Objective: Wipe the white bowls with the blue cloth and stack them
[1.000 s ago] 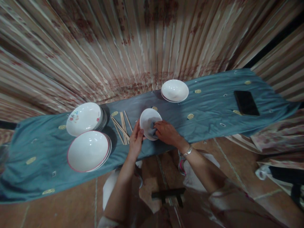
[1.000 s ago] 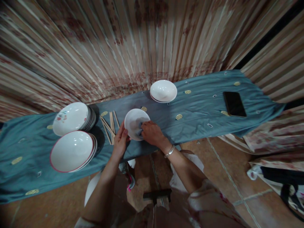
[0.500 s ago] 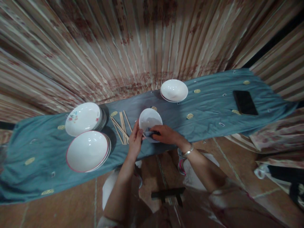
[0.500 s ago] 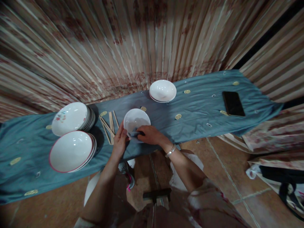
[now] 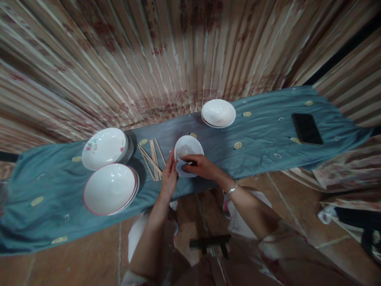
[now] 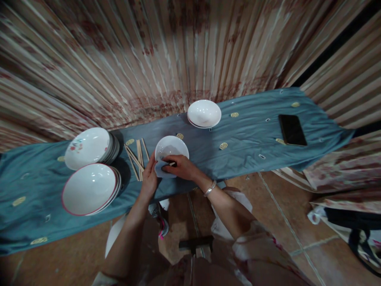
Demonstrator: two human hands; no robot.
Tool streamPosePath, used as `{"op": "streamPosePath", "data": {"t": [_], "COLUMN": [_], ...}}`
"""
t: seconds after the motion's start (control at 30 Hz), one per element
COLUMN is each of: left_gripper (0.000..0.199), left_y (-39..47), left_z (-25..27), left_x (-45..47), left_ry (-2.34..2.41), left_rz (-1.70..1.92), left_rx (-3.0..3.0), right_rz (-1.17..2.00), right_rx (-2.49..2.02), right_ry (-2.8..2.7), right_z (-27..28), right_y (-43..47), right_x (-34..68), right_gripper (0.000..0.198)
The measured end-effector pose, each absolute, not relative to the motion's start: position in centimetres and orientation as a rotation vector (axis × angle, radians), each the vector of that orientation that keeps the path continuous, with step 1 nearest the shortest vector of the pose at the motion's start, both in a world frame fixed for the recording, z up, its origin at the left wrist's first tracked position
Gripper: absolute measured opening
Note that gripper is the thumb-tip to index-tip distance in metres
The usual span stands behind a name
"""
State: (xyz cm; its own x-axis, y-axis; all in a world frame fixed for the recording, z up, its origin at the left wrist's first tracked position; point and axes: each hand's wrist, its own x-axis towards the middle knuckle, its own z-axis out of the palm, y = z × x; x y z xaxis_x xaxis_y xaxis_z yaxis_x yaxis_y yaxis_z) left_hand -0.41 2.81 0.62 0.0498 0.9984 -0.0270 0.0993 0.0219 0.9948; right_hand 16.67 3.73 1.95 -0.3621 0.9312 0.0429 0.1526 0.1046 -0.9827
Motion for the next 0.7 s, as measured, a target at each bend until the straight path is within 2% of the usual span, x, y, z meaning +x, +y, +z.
{"op": "streamPosePath", "data": {"t": [0.27,0.47,0.7], "left_gripper": [0.087,0.087,0.083], "left_y": [2.56,2.52,2.36], "left_z": [0.55,0.91,0.91], "left_x": [-0.47,-0.24,-0.28], "left_ry": [1.25,1.253,1.225], "left_rz": [1.013,1.023,1.024], "left_rx": [1.164,1.129,1.13], "right_rz": [1.325,1.197,1.006], "right_rx": [-0.954,-1.019,-1.214], "right_ry": [-1.55,-1.592,-1.762], "right_z": [1.61,1.29,1.49], "right_y": [3.95,3.86,3.82], "right_x": [15.93,15.62,15.82], "right_gripper": [0.038,0.053,0.062]}}
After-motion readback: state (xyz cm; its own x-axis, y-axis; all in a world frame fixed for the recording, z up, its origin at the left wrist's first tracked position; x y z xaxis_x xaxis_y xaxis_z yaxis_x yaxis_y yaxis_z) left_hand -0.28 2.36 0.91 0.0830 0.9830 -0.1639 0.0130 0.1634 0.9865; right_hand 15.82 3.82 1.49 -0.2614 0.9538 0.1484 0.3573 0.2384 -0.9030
